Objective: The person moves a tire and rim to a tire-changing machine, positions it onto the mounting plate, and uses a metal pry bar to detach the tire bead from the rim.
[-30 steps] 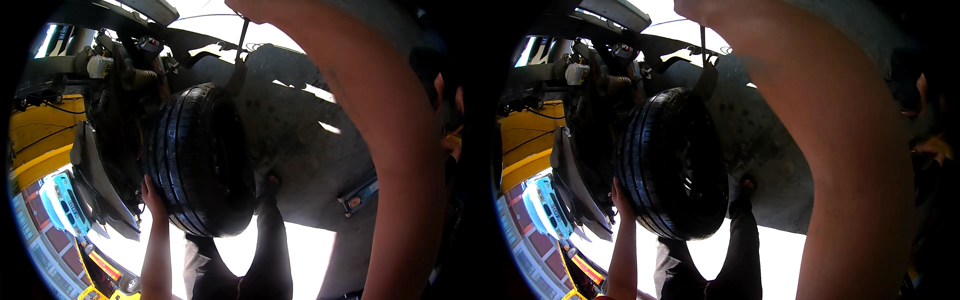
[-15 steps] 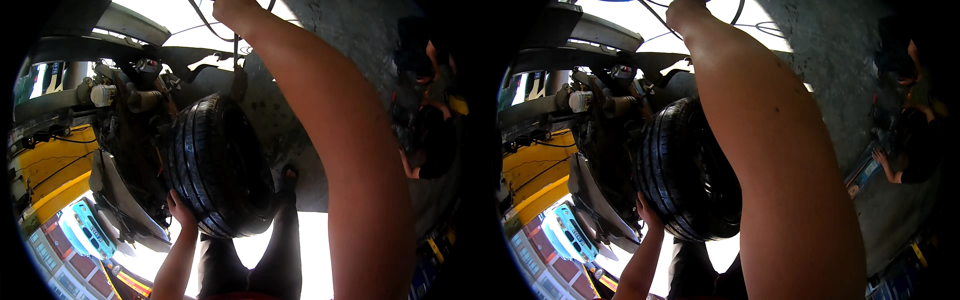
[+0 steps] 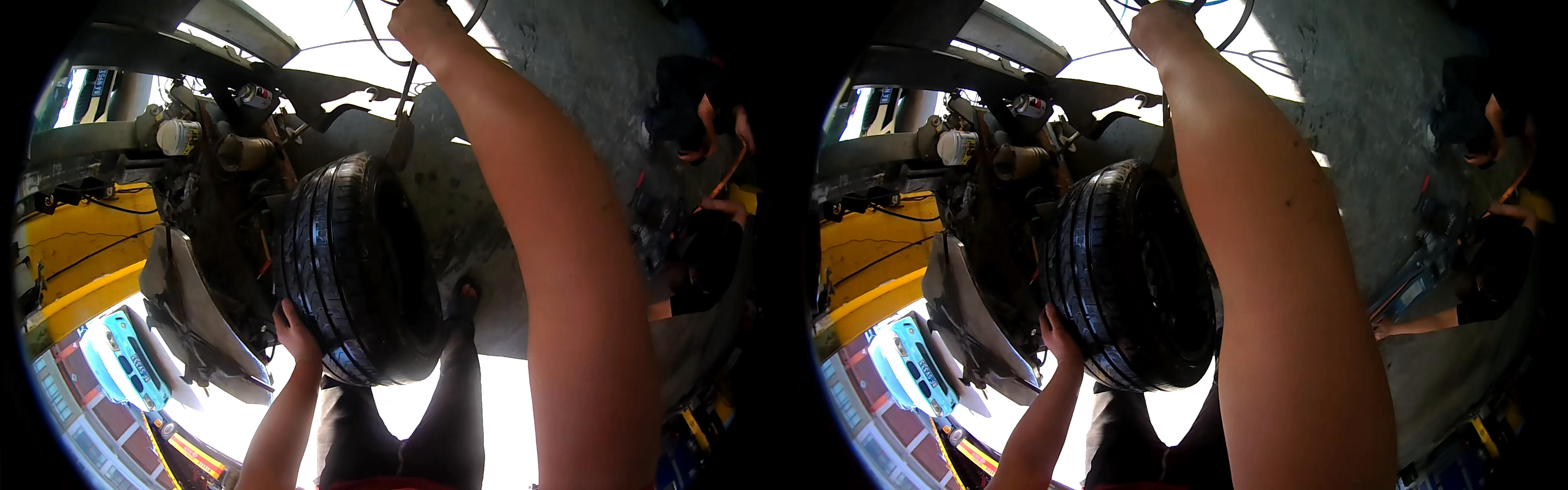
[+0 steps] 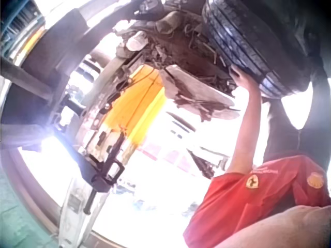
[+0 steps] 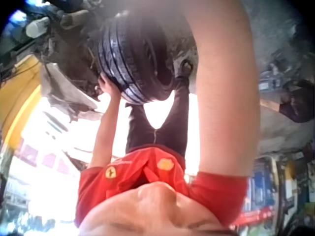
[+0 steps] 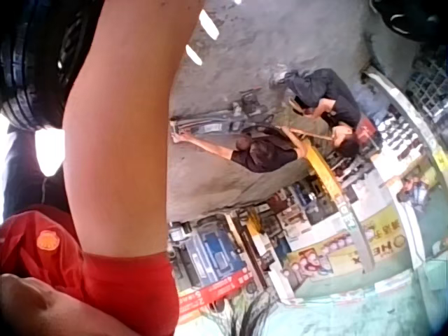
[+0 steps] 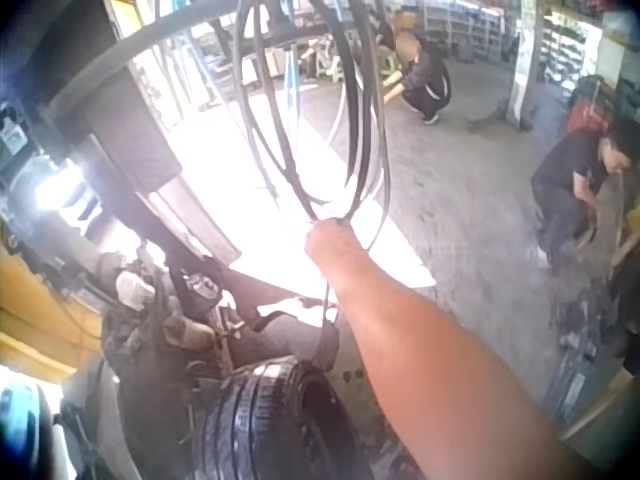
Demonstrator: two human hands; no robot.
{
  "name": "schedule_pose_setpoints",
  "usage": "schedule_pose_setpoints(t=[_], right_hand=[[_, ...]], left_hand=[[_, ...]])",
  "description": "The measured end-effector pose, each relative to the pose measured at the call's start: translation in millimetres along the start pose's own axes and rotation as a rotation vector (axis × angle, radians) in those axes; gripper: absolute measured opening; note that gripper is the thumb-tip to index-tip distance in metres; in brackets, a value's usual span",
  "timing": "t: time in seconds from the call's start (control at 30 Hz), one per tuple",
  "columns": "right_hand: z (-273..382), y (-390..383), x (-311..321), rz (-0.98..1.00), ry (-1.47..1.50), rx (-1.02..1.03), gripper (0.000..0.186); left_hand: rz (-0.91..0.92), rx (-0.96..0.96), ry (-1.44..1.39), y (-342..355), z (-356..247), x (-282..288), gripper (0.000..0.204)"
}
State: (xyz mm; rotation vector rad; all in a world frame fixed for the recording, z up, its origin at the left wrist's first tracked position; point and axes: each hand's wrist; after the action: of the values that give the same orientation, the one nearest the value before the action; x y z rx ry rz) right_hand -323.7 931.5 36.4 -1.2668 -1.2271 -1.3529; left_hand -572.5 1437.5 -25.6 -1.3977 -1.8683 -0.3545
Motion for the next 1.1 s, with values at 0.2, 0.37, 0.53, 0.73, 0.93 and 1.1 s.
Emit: schedule_pose_setpoints(t=[0.2,0.37,0.53,0.73,0.93,1.1], right_hand=[[5,-22,20,-0.06,-0.179,0.071,0.018],[3,-31,27,0.015,-0.215,0.11,0.016],[6,-20,9,-0.101,-0.002,-0.086,0.014],[12,-14,2,0.086,-0.527,-0.01,0.013],[22,-19,13,0.135,-0.562,-0.092,0.013],[22,-22,20,0.152,-0.429,-0.045,0.014]], left_hand=[[0.01,-0.014,0.031,0,1,2,0.062],[0.0,-0.012,0.041,0,-1,1,0.065],[0.016,0.028,0.044,-3,-4,2,0.068],[-0.012,0.059,0.127,-18,-7,3,0.068],[-0.004,0.097,0.132,-24,-19,4,0.071],[0.016,0.098,0.134,-24,-24,7,0.069]])
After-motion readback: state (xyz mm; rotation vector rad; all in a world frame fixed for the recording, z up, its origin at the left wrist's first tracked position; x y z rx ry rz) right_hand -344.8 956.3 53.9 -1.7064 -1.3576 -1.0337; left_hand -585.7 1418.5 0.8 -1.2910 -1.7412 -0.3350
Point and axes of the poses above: each hand's wrist, its own y-axis towards the middle knuckle, its own x-axis out of the back of the hand, z = x × y, and after that the axes turned 2 degrees about -y, right-handed
